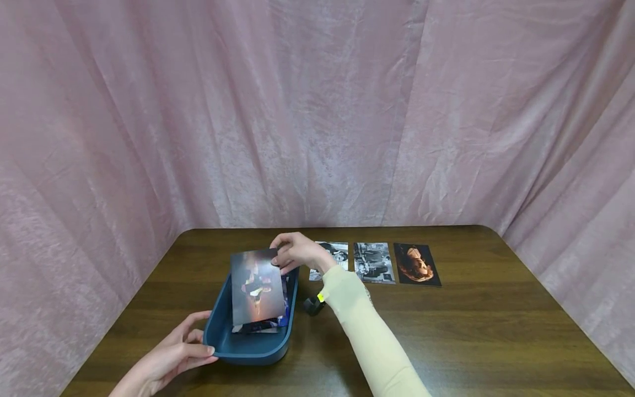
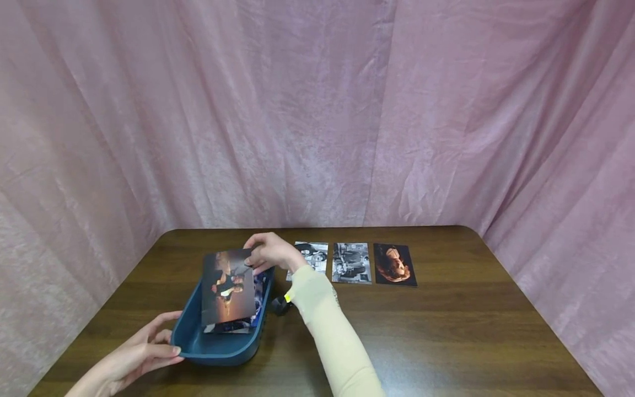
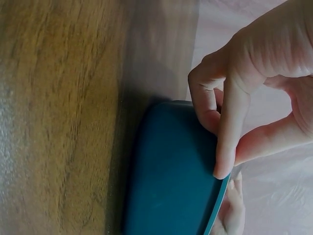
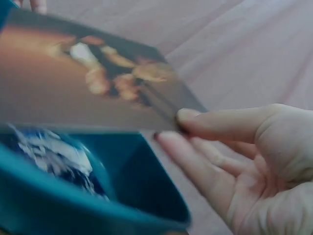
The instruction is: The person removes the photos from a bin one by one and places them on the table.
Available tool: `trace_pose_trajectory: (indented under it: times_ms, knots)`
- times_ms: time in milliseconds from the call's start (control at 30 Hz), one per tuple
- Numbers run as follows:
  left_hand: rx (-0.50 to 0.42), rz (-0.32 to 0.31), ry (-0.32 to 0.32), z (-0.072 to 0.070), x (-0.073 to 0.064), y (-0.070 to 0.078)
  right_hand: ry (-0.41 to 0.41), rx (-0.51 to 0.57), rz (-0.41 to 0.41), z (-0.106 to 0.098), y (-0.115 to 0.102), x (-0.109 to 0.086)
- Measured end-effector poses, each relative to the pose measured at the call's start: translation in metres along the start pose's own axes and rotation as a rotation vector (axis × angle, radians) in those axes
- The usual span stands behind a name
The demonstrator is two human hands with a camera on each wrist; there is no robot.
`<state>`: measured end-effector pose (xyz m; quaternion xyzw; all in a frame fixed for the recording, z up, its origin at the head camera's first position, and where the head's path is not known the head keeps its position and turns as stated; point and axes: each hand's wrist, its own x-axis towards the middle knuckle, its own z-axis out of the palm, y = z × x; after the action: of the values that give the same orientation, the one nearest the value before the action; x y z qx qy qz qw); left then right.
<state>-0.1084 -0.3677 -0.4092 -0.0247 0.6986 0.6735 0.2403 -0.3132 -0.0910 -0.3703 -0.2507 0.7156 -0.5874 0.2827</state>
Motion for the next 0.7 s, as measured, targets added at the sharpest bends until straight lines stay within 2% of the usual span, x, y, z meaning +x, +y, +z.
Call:
trace_pose_trajectory:
  times_ms: [267,467,700]
  knots:
    - [0.011,0.015,0.005,0.0,-0.002,0.0,0.219,0.11,-0.063,-0.046,0.002,-0.023]
    - [-0.005,0.017,-0.006,-0.003,-0.005,-0.002,0.363,0.086,-0.118,-0.089,0.007,-0.058]
    - [-0.02,0.003,-0.006,-0.002,-0.005,-0.002,0.488,-0.032,-0.167,-0.144,0.021,-0.114]
